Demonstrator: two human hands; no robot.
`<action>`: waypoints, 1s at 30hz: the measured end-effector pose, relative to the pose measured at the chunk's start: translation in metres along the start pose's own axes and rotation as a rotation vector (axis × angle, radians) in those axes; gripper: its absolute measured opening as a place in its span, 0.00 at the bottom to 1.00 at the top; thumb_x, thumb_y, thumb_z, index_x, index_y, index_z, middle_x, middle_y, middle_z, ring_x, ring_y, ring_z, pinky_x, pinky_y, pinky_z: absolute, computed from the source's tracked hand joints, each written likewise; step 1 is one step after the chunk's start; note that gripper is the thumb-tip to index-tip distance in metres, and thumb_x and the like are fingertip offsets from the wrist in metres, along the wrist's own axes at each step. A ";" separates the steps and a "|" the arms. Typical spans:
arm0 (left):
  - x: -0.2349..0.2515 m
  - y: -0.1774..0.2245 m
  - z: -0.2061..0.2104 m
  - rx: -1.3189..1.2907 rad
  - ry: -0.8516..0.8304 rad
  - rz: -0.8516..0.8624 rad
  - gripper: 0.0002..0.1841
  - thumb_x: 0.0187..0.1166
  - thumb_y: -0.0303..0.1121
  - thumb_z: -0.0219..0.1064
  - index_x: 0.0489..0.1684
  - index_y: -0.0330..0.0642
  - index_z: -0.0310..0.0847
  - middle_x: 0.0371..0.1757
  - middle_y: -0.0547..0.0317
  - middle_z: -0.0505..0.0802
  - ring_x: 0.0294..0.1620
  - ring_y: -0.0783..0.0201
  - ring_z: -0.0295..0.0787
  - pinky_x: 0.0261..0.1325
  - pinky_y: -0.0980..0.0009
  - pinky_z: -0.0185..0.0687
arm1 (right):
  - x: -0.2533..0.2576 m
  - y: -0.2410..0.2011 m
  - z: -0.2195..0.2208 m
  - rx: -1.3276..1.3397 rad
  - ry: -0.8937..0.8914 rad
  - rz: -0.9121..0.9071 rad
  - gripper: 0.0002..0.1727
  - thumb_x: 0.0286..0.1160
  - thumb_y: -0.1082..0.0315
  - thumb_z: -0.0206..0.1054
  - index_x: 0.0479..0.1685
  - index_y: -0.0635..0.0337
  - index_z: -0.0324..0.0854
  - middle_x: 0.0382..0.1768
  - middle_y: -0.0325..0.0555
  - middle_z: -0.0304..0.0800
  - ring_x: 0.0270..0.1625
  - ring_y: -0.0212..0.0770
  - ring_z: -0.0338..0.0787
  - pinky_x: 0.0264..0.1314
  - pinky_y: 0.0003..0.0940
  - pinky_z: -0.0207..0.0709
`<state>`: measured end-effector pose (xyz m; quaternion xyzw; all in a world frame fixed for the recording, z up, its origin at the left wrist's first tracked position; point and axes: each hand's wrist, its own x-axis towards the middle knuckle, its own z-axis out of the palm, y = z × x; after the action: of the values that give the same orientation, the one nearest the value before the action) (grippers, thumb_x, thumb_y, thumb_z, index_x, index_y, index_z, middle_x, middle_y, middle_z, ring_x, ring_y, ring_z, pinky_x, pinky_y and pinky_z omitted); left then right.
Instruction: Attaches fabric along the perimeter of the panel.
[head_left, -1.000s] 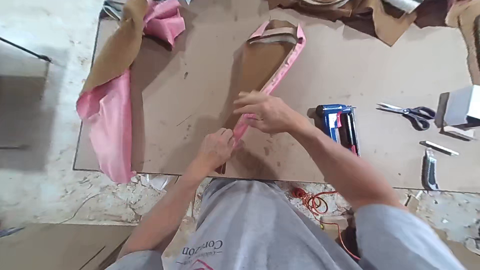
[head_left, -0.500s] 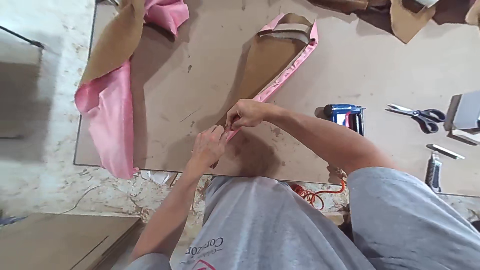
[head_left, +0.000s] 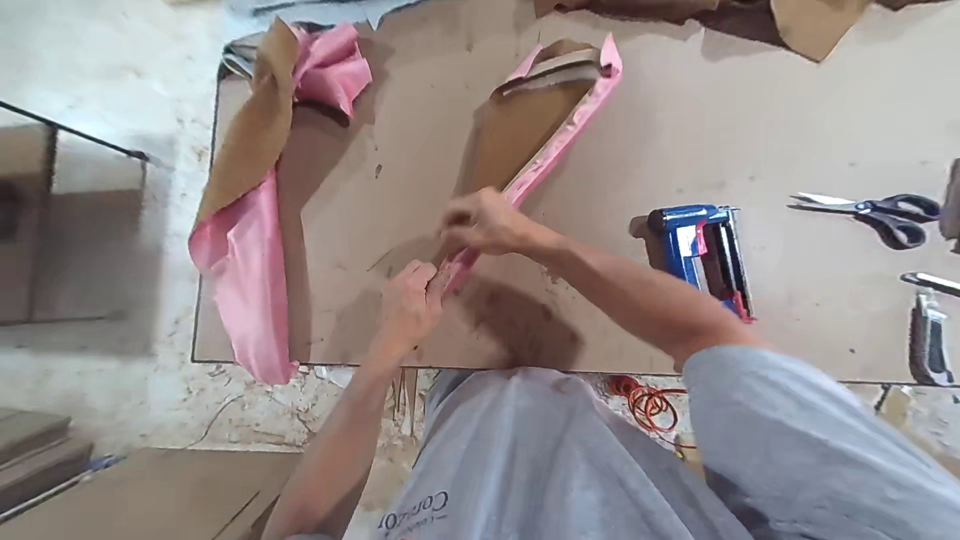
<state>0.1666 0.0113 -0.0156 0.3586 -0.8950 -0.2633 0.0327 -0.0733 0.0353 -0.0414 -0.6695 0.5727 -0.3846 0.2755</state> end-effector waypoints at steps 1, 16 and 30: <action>0.002 0.004 -0.004 -0.097 0.006 -0.002 0.27 0.91 0.51 0.51 0.31 0.37 0.83 0.30 0.54 0.85 0.31 0.61 0.83 0.37 0.60 0.81 | -0.010 0.007 -0.012 -0.027 0.314 -0.007 0.10 0.80 0.65 0.67 0.48 0.55 0.94 0.49 0.40 0.97 0.54 0.36 0.94 0.63 0.45 0.86; 0.063 0.037 0.001 -0.861 0.036 -0.290 0.19 0.93 0.37 0.51 0.40 0.35 0.87 0.31 0.62 0.93 0.34 0.72 0.91 0.46 0.70 0.90 | -0.099 -0.093 0.075 0.258 0.431 -0.297 0.59 0.80 0.26 0.15 0.79 0.65 0.76 0.83 0.54 0.76 0.91 0.51 0.65 0.95 0.64 0.42; 0.042 0.034 0.007 -0.760 0.008 -0.320 0.21 0.95 0.38 0.49 0.44 0.34 0.87 0.33 0.60 0.92 0.34 0.74 0.89 0.43 0.71 0.87 | -0.108 -0.111 0.097 0.299 0.235 -0.312 0.63 0.72 0.18 0.18 0.87 0.61 0.67 0.90 0.52 0.64 0.96 0.51 0.53 0.94 0.72 0.26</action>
<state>0.1122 0.0072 -0.0100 0.4569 -0.6667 -0.5754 0.1250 0.0634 0.1555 -0.0267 -0.6522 0.4272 -0.5782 0.2405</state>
